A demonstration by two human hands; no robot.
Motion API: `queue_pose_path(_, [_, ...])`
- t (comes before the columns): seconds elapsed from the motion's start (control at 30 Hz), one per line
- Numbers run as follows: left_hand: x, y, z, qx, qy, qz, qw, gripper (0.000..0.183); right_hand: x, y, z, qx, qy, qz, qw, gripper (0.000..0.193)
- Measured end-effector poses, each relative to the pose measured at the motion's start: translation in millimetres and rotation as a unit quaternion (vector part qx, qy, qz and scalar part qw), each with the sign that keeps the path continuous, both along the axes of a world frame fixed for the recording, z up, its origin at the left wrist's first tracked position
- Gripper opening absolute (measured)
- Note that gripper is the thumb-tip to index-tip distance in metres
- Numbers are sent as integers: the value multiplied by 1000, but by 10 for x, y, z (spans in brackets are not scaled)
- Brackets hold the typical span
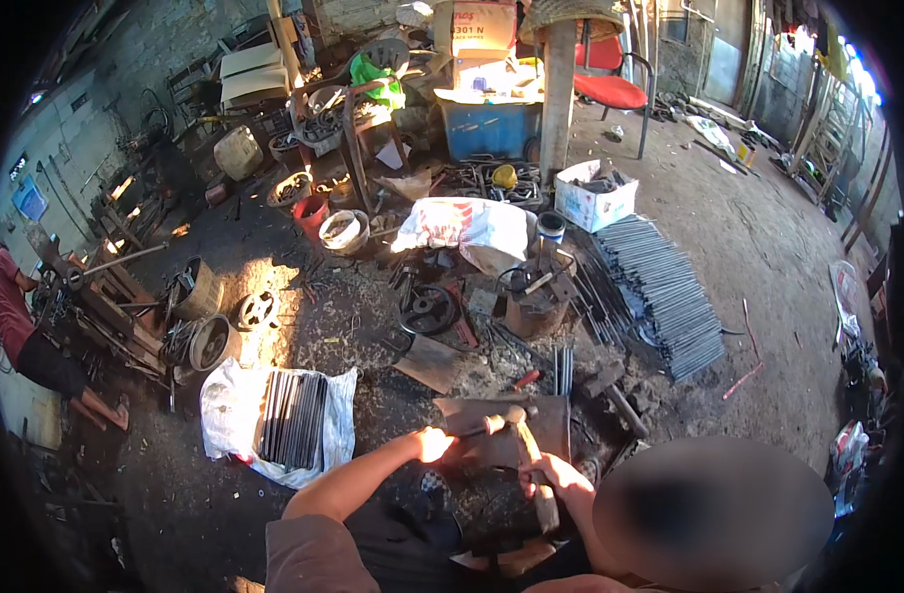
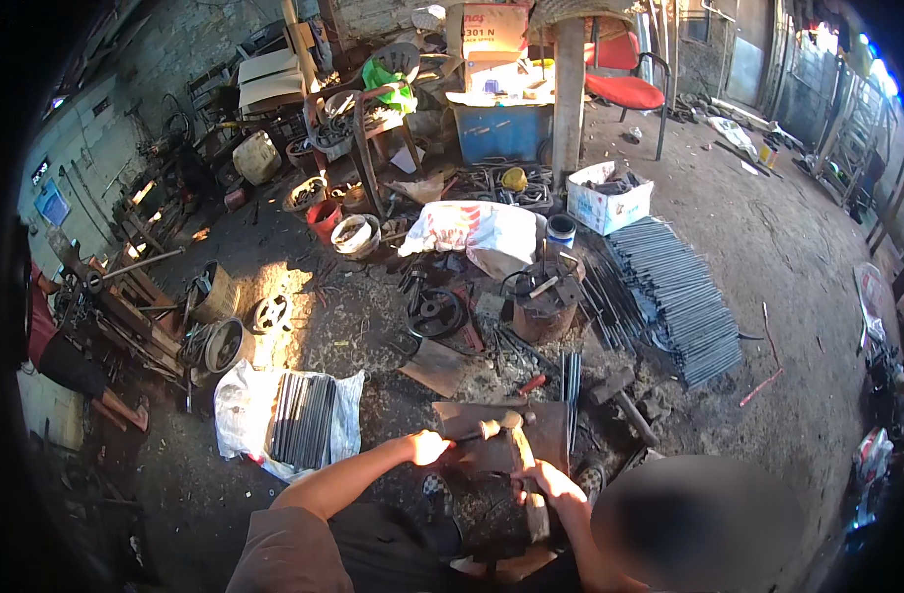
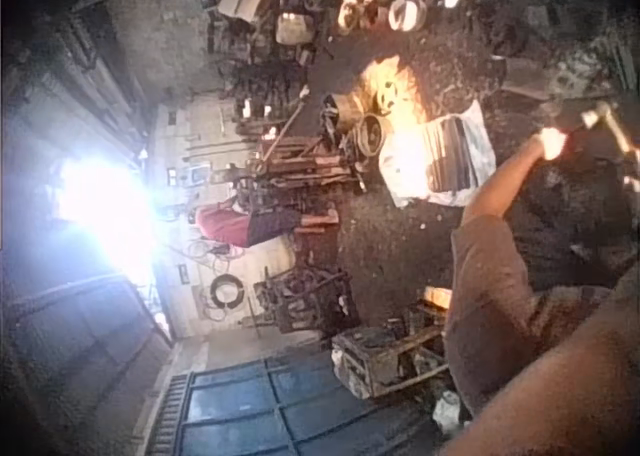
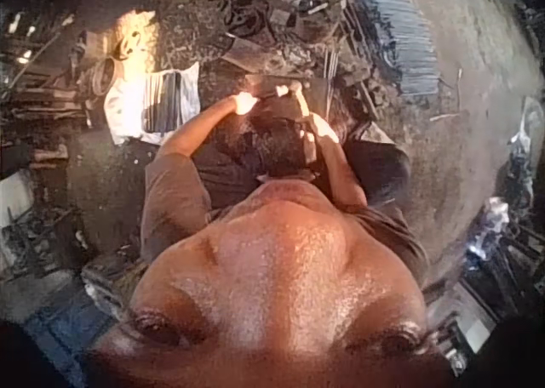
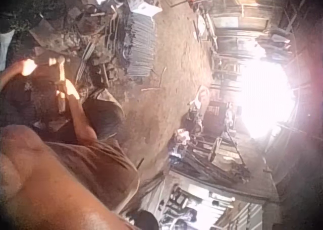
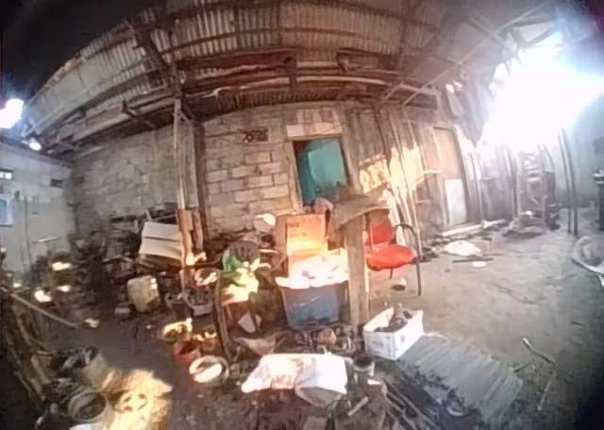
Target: Hammer a metal rod against an anvil to shape or straighten it.
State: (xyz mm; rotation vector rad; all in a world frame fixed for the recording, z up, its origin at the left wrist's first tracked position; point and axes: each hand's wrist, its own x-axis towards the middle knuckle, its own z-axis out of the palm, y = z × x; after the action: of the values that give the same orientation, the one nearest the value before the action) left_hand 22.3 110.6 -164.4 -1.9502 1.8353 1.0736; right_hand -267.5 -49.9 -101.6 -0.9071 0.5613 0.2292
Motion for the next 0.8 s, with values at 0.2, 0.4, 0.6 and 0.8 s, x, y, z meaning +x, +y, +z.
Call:
queue_pose_path(0.2, [-340,23,277,-31,-18,209,977,52,-141,-67,-43,-81,9,-40,996,9])
queue_pose_path(0.4, [-233,374,-86,-1,-136,-42,990,54,-163,237,485,-266,48,-77,960,27])
queue_pose_path(0.6, [-695,387,241,-168,-89,340,921,46,-359,163,-10,-536,42,-121,835,44])
queue_pose_path(0.8, [-720,530,-65,-265,-169,283,906,22,-273,405,-4,-378,80,-174,906,25])
